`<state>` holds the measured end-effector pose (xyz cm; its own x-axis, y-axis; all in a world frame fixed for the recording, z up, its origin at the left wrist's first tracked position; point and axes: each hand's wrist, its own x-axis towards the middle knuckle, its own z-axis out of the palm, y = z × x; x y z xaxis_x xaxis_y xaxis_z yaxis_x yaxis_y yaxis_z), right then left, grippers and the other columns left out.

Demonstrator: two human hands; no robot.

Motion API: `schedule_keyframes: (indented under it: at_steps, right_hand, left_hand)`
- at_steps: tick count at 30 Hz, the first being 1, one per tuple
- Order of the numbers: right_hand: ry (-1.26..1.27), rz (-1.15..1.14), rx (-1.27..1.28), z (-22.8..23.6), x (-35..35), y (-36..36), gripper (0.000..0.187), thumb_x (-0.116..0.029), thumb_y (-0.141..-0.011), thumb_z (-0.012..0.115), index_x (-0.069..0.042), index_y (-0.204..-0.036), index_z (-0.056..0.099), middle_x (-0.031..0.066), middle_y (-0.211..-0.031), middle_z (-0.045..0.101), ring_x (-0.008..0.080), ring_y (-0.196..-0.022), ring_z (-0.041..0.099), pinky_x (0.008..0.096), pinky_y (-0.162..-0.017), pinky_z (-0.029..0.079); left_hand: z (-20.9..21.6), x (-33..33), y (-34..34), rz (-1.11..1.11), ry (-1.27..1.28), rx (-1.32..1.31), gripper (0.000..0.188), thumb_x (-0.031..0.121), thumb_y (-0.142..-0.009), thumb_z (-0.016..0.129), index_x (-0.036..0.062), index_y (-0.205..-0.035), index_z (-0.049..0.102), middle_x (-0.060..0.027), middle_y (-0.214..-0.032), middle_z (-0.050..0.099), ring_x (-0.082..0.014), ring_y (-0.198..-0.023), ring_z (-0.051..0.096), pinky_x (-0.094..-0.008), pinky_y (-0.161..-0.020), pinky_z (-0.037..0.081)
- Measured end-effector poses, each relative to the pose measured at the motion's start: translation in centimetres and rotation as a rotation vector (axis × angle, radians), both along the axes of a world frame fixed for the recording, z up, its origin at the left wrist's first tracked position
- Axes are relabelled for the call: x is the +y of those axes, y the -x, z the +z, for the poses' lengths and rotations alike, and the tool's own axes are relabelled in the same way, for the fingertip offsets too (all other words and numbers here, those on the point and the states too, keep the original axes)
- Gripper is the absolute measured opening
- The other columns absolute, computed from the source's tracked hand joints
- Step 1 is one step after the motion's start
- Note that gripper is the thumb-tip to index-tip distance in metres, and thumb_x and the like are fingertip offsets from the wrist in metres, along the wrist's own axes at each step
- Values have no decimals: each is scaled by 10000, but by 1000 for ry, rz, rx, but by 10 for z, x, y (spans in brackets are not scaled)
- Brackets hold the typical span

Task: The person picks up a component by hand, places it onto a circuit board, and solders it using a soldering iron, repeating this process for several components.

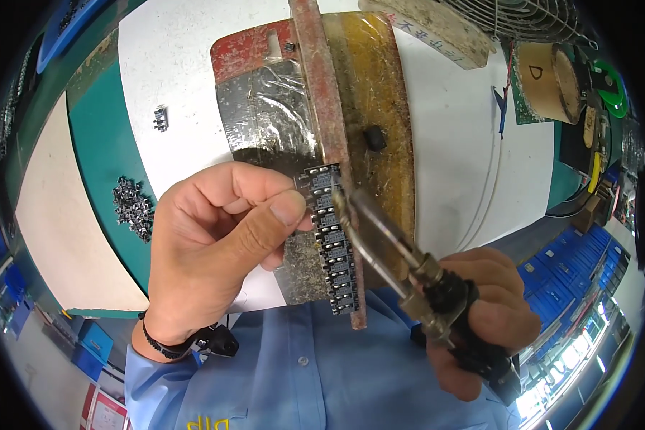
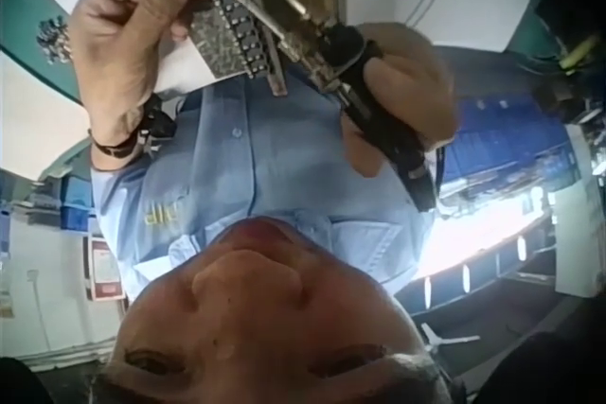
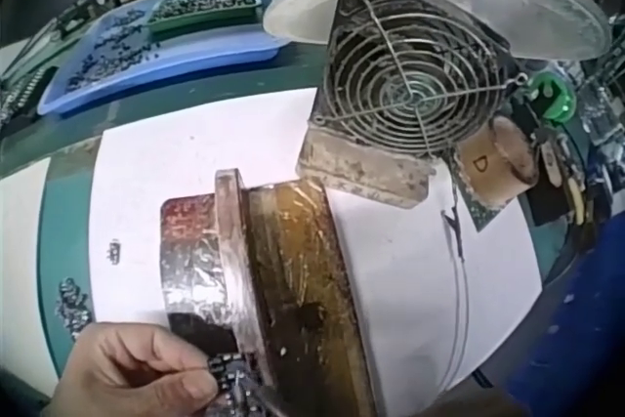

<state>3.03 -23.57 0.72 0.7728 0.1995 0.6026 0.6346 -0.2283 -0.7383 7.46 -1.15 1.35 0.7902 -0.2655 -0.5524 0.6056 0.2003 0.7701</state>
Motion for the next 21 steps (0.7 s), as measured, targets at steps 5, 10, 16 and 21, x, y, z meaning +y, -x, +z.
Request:
schedule_keyframes:
  at_steps: [5,10,16,21]
  right_hand:
    - [50,-19,127,10,0,5,414,-401,-858,593,-37,-1024,487,82,-654,640,266,-640,674,348,-540,550]
    - [45,-17,150,12,0,6,395,-404,-865,577,-47,-1019,505,68,-640,639,266,-638,676,345,-537,550]
    - [16,-45,150,11,4,6,381,-401,-872,563,-46,-1003,523,67,-622,637,265,-627,675,344,-539,550]
    - [12,-48,146,9,7,4,372,-393,-876,560,-41,-994,528,74,-623,638,262,-621,675,334,-530,550]
  left_hand:
    - [0,1,0,-15,-6,2,101,65,-866,615,-22,-915,617,-56,-785,647,-39,-598,515,-162,-518,408]
    - [1,0,0,-12,-20,11,99,69,-861,623,-15,-915,623,-48,-786,649,-36,-618,532,-157,-523,413]
    - [3,-3,0,10,-52,18,106,87,-853,637,-9,-894,620,-47,-754,641,-40,-582,527,-156,-495,399]
    - [2,-7,0,51,-89,-3,141,124,-839,660,-6,-851,607,-57,-690,623,-52,-471,487,-159,-432,368]
